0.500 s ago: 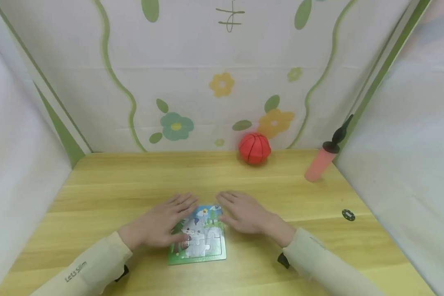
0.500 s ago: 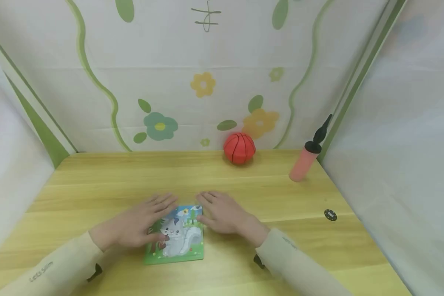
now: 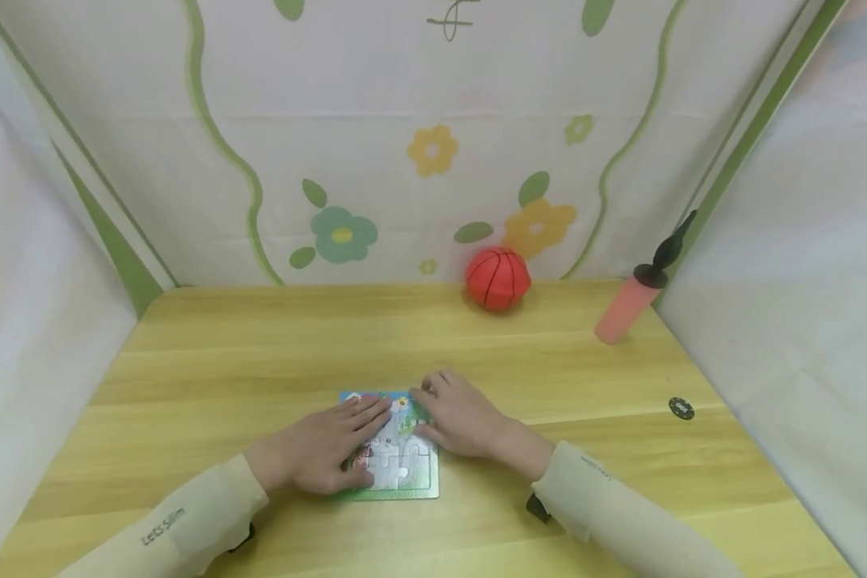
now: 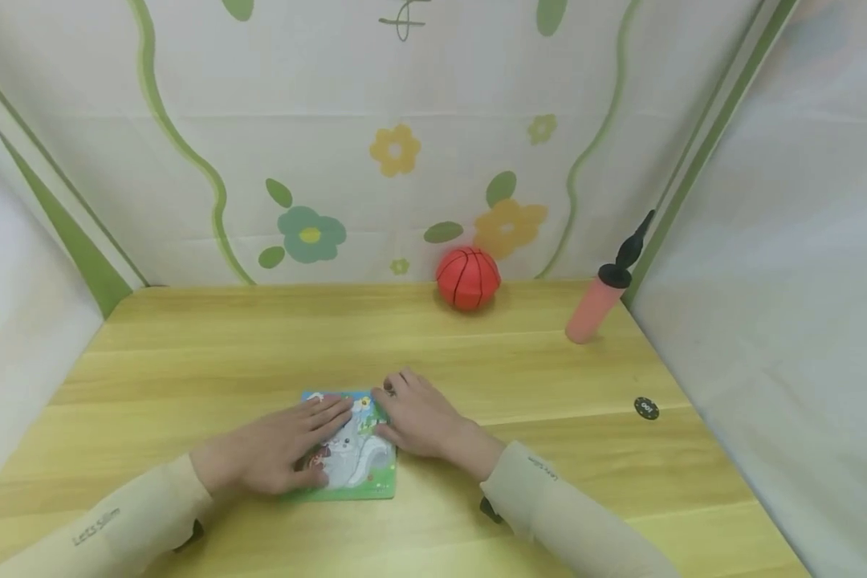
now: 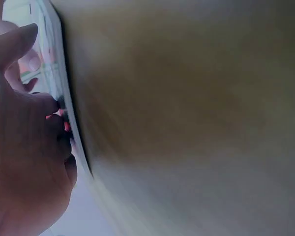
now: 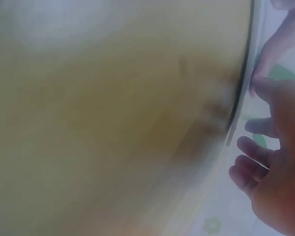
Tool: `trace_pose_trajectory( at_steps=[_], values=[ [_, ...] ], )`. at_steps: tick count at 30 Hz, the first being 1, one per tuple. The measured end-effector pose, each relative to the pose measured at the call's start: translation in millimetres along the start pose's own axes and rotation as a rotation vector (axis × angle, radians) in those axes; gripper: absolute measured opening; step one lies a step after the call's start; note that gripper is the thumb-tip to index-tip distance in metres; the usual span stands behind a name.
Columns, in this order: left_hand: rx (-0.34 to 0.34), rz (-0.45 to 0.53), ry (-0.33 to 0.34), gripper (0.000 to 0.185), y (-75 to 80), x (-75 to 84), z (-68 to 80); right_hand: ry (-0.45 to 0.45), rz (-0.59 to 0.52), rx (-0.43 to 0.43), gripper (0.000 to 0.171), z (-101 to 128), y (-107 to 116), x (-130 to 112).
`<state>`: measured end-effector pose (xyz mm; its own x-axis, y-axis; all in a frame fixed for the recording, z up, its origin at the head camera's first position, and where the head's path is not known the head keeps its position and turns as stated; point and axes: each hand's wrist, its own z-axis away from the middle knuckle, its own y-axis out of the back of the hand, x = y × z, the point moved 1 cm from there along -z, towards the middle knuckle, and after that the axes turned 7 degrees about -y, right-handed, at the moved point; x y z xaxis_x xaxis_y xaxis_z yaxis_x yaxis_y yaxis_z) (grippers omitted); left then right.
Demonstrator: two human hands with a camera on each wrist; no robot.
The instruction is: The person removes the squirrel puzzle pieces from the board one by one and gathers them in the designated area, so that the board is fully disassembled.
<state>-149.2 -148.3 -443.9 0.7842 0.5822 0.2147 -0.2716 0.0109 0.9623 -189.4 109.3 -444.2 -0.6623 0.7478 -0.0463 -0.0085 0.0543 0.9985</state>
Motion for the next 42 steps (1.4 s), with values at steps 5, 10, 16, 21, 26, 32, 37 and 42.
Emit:
trace_pose_trajectory(
  at_steps=[5, 10, 16, 21, 26, 32, 37, 42],
  values=[
    [-0.006, -0.020, 0.001, 0.088, 1.2, 2.4, -0.5, -0.027, -0.007, -0.020, 0.064, -2.9, 1.8, -3.1],
    [-0.003, -0.019, -0.007, 0.089, 3.6, 3.2, 0.5, -0.107, -0.115, -0.085, 0.066, -10.2, 8.1, -8.3],
    [-0.017, 0.026, 0.014, 0.090, 3.0, 6.1, 0.7, -0.245, -0.268, -0.155, 0.058, -20.0, 12.1, -12.2],
    [-0.004, 0.023, 0.015, 0.089, 4.1, 8.1, -0.2, -0.272, -0.265, -0.155, 0.053, -26.9, 13.0, -11.0],
    [0.001, 0.013, 0.017, 0.090, 4.7, 7.8, -0.4, -0.285, -0.294, -0.177, 0.052, -31.7, 14.9, -9.9],
    [0.001, 0.007, 0.008, 0.089, 5.1, 8.3, -0.7, -0.306, -0.335, -0.202, 0.053, -33.2, 15.5, -9.4],
    [0.005, 0.011, 0.008, 0.088, 4.3, 7.5, -1.1, -0.299, -0.342, -0.202, 0.057, -33.3, 14.5, -8.8],
    [0.011, 0.023, 0.016, 0.088, 2.8, 6.4, -0.2, -0.266, -0.339, -0.173, 0.052, -30.8, 14.8, -10.3]
  ],
)
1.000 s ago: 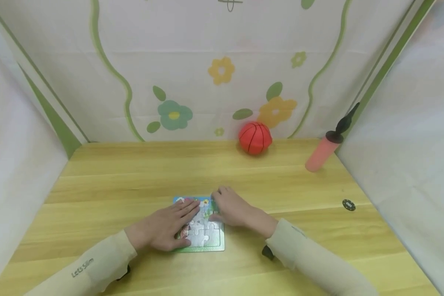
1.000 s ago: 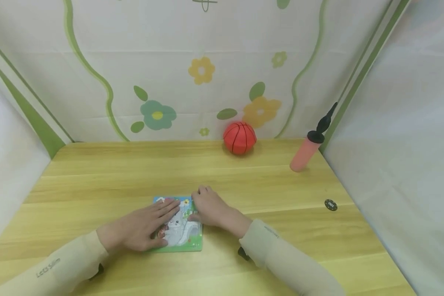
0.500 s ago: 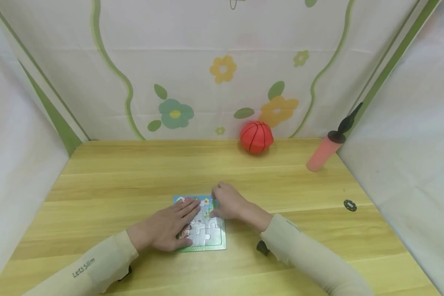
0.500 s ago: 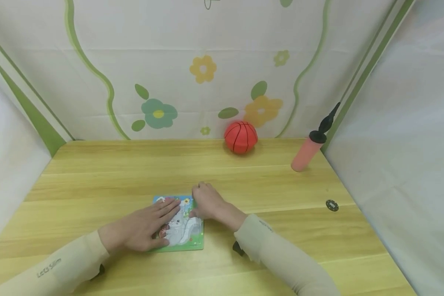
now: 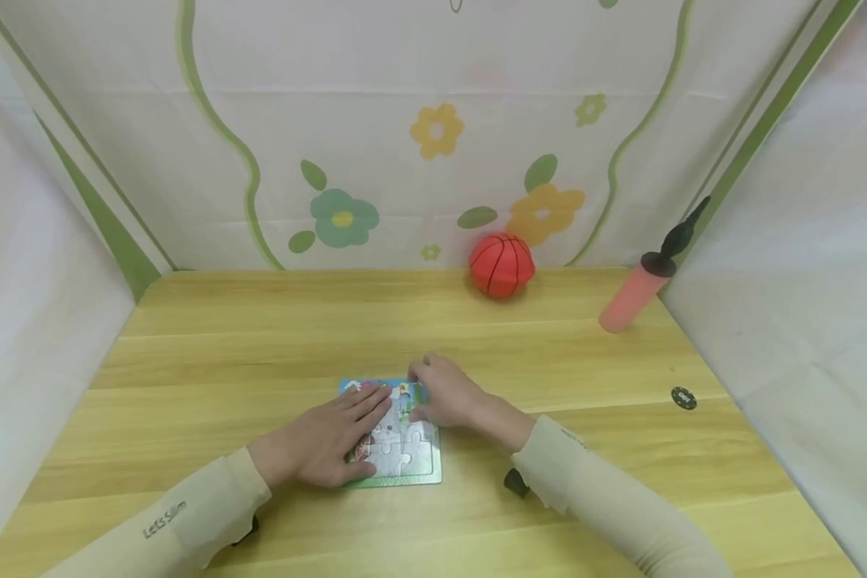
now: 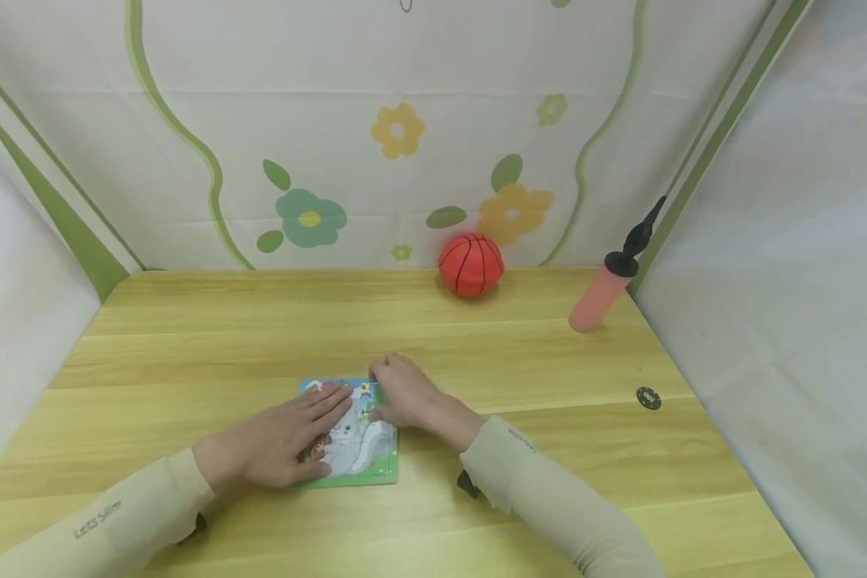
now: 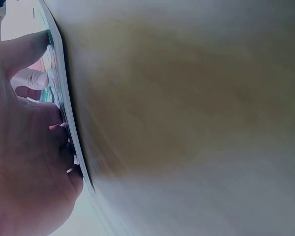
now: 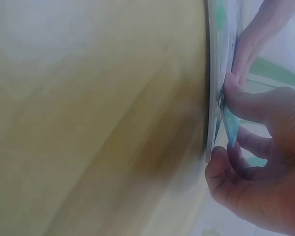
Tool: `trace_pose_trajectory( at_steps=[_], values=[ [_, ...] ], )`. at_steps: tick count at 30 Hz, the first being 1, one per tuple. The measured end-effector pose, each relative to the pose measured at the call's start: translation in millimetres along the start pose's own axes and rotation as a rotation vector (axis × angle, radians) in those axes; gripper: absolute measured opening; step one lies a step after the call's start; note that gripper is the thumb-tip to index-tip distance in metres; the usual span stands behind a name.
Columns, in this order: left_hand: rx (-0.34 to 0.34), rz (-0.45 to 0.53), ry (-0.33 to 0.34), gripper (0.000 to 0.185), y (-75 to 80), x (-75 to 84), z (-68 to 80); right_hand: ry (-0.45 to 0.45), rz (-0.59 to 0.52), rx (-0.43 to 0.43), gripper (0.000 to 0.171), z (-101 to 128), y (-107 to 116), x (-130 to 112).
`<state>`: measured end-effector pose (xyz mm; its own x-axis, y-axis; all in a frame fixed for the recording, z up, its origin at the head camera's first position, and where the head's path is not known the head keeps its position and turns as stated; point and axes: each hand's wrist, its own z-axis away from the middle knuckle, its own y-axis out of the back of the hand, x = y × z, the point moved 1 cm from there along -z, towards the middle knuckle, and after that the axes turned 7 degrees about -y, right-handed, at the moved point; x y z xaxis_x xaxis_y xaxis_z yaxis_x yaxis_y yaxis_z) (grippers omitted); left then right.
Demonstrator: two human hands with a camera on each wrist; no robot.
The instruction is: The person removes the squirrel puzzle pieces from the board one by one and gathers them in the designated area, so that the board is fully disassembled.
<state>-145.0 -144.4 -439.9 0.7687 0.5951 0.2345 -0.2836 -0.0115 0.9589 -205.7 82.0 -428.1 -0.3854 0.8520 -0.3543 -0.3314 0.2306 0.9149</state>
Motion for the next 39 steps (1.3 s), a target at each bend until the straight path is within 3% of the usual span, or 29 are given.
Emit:
trace_pose_trajectory(
  at_steps=[8, 12, 16, 18, 23, 30, 35, 39],
  values=[
    [0.012, -0.011, -0.019, 0.087, 1.7, -0.2, 0.8, 0.073, -0.010, 0.099, 0.040, 13.4, -0.8, -2.2],
    [0.017, -0.030, -0.032, 0.087, 1.0, -2.3, -0.2, 0.119, -0.121, 0.105, 0.024, 19.1, 2.3, 0.4],
    [0.019, -0.022, -0.035, 0.088, 0.9, -4.9, -2.0, 0.087, -0.259, 0.114, 0.018, 22.3, 13.6, 12.3],
    [0.015, -0.006, -0.032, 0.088, 0.6, -5.6, -2.7, 0.046, -0.288, 0.132, 0.018, 23.7, 21.3, 24.6],
    [0.007, 0.009, -0.022, 0.089, -1.5, -5.2, -2.9, -0.046, -0.245, 0.168, 0.019, 28.6, 40.6, 71.8],
    [0.005, 0.021, -0.012, 0.088, -0.3, -6.4, -3.5, -0.119, -0.246, 0.092, 0.021, 34.2, 57.0, 142.6],
    [0.004, 0.021, -0.021, 0.088, -0.9, -6.8, -3.6, -0.190, -0.256, 0.081, 0.022, 38.2, 60.4, 166.8],
    [0.005, 0.023, -0.026, 0.088, -2.3, -6.4, -4.3, -0.199, -0.221, 0.102, 0.021, 38.2, 60.9, 177.4]
  ],
)
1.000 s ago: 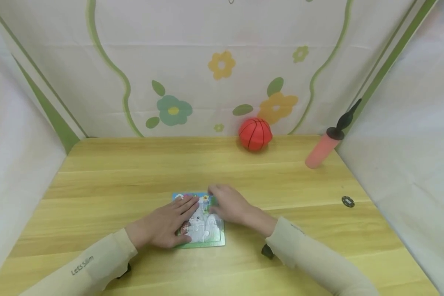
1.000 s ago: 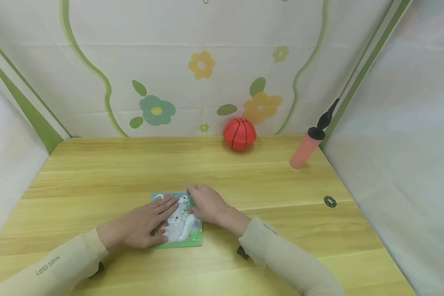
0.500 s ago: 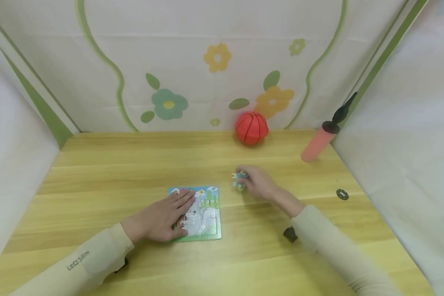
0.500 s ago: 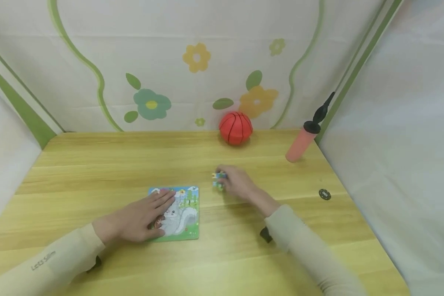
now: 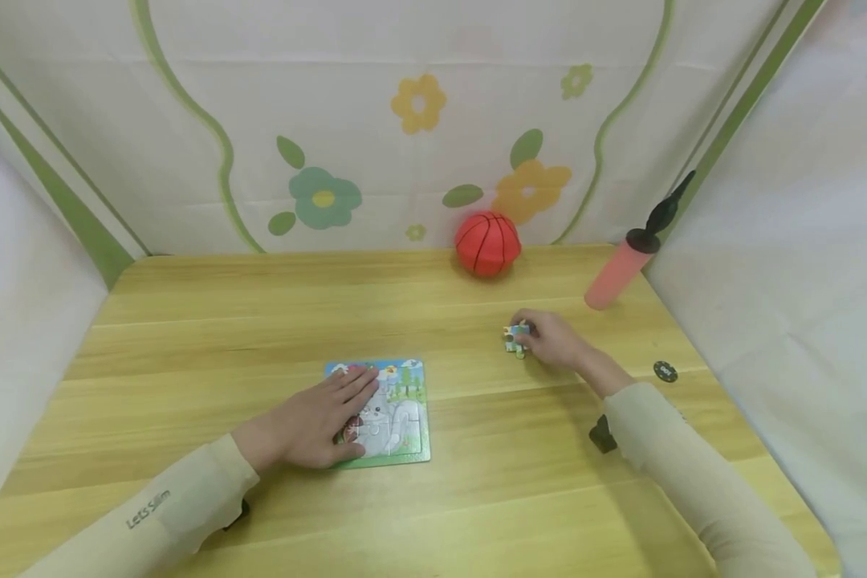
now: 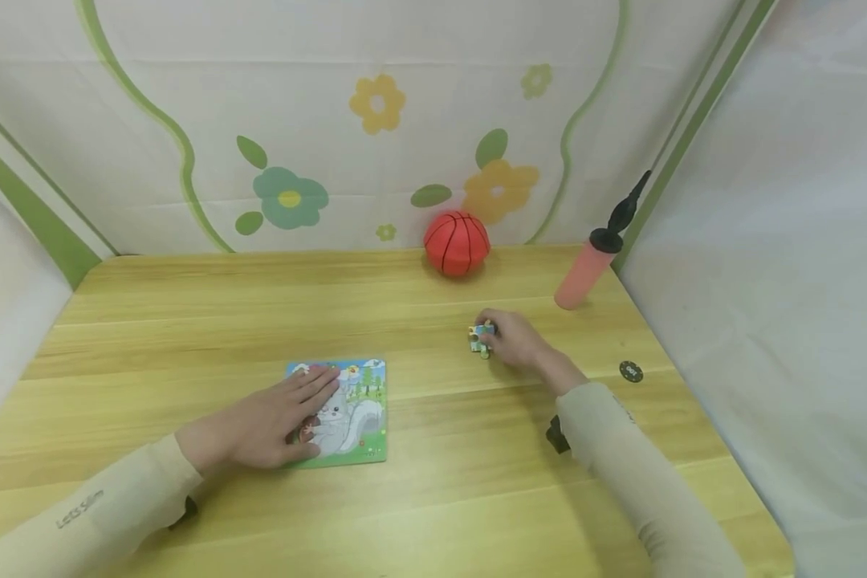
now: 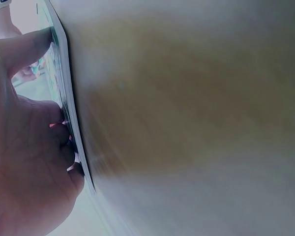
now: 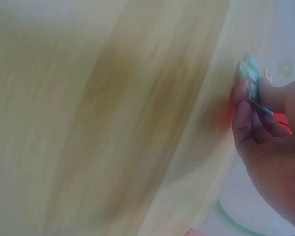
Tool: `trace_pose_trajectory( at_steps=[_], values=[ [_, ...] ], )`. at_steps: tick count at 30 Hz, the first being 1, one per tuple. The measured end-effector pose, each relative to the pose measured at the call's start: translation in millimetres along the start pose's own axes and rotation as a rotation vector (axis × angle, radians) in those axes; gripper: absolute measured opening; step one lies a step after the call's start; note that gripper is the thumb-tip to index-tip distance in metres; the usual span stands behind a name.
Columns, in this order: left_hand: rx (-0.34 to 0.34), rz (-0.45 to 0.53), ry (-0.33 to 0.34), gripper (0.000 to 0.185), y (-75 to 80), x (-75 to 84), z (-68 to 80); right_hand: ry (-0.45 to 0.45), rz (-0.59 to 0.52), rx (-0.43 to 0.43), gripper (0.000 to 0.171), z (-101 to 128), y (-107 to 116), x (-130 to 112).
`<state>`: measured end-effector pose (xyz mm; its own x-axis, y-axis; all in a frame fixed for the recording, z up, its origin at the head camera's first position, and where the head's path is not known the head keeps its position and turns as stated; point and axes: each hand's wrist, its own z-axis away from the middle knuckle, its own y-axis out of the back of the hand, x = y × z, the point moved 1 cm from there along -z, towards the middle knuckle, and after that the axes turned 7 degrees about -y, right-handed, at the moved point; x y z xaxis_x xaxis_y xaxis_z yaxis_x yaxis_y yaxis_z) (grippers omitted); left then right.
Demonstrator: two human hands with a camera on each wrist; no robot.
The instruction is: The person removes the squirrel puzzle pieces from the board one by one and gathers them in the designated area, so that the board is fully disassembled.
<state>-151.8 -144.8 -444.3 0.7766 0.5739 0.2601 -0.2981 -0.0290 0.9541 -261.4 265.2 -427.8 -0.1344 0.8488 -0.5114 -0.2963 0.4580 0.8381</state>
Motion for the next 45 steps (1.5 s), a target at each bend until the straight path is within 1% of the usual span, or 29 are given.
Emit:
trace_pose_trajectory(
  at_steps=[6, 12, 20, 29, 33, 35, 36, 40, 42, 43, 45],
  values=[
    [0.008, 0.007, 0.005, 0.088, 1.8, 0.9, 0.6, 0.018, 0.076, 0.028, 0.019, -9.0, -1.8, 4.4],
    [0.007, 0.014, 0.008, 0.088, 0.5, 1.8, 0.8, 0.047, 0.110, 0.031, 0.019, -12.7, -3.8, 5.6],
    [0.012, 0.010, 0.011, 0.088, -0.6, 1.4, -0.1, 0.070, 0.106, 0.027, 0.016, -12.5, -5.1, 9.4],
    [0.015, 0.009, 0.009, 0.088, -1.8, 0.6, -0.9, 0.047, 0.092, 0.001, 0.016, -8.5, -4.2, 7.4],
    [0.013, -0.002, 0.008, 0.088, -1.9, 0.7, -1.3, 0.031, 0.087, 0.007, 0.015, -7.1, -4.9, 6.4],
    [0.009, -0.011, 0.006, 0.088, -1.4, 0.6, -1.9, 0.025, 0.090, 0.030, 0.015, -7.9, -5.9, 6.5],
    [0.007, -0.017, 0.005, 0.087, -0.9, 0.6, -2.1, 0.028, 0.082, 0.056, 0.016, -8.7, -6.4, 6.0],
    [0.021, -0.023, -0.004, 0.085, 3.2, -0.2, -3.3, 0.031, 0.046, 0.199, 0.023, -12.8, -8.1, -4.4],
    [0.030, -0.014, 0.000, 0.084, 5.3, -1.3, -3.3, 0.046, 0.020, 0.260, 0.027, -14.6, -10.2, -18.3],
    [0.035, -0.007, 0.002, 0.083, 6.1, -2.1, -3.2, 0.056, 0.017, 0.273, 0.027, -15.5, -12.1, -27.1],
    [0.040, 0.008, 0.010, 0.083, 7.3, -3.5, -3.0, 0.096, 0.001, 0.270, 0.028, -17.6, -18.3, -47.9]
  ],
)
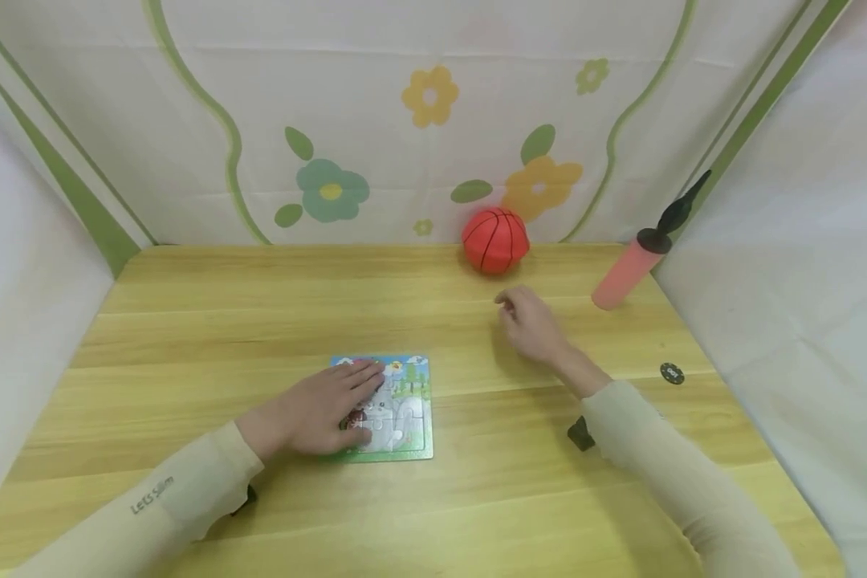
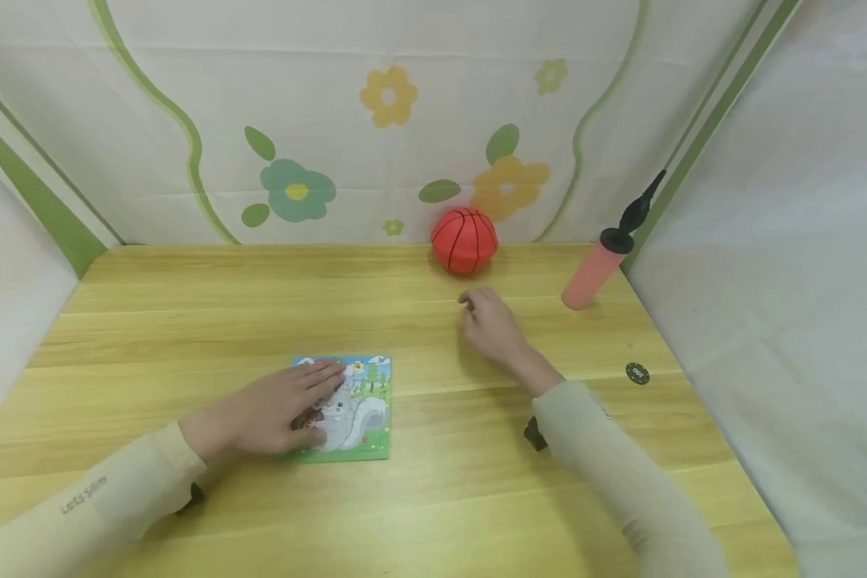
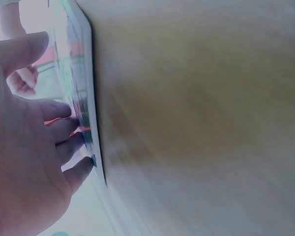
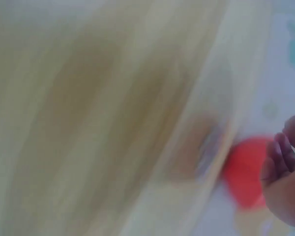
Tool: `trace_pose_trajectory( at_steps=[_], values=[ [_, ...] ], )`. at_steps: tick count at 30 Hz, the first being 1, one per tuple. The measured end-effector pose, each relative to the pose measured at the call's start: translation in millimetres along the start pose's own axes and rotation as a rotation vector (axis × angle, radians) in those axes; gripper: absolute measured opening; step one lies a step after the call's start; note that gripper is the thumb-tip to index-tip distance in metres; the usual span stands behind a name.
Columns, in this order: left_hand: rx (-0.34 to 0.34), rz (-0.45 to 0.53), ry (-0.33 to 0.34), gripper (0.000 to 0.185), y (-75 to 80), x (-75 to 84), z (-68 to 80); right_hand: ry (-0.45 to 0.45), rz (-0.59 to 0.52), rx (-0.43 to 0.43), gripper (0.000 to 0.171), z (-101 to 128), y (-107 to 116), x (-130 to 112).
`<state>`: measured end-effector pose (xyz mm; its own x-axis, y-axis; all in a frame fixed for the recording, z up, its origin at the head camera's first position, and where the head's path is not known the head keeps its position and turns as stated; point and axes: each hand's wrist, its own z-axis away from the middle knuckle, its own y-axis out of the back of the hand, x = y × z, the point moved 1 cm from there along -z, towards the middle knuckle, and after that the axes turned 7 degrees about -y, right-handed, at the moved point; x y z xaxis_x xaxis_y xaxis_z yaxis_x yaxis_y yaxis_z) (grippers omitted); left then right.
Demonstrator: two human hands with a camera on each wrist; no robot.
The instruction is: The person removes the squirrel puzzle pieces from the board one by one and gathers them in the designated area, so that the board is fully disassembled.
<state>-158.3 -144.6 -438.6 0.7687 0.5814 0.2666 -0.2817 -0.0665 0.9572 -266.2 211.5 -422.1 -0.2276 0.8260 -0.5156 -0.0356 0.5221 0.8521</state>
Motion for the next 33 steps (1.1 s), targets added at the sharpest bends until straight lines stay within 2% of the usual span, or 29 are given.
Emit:
trace_pose_trajectory(
  at_steps=[6, 10, 13, 17, 22, 33],
  values=[
    [0.017, 0.024, 0.016, 0.086, 4.1, -2.1, 3.1, 0.126, -0.020, -0.160, 0.031, -1.9, -35.3, -66.8],
    [0.031, 0.013, 0.065, 0.089, 8.2, -4.7, 6.3, 0.256, 0.080, -0.268, 0.036, 4.3, -58.7, -99.3],
    [0.020, 0.012, 0.116, 0.092, 8.5, -7.8, 9.1, 0.311, 0.162, -0.335, 0.046, 12.2, -70.4, -116.1],
    [-0.006, 0.020, 0.140, 0.095, 6.7, -9.6, 12.2, 0.293, 0.222, -0.380, 0.057, 20.5, -78.8, -130.2],
    [-0.034, 0.027, 0.157, 0.096, 7.2, -6.2, 13.1, 0.269, 0.278, -0.369, 0.063, 23.8, -82.8, -140.8],
    [-0.028, -0.003, 0.181, 0.097, 3.5, -1.8, 14.3, 0.234, 0.319, -0.345, 0.045, 17.7, -89.1, -147.2]
  ],
)
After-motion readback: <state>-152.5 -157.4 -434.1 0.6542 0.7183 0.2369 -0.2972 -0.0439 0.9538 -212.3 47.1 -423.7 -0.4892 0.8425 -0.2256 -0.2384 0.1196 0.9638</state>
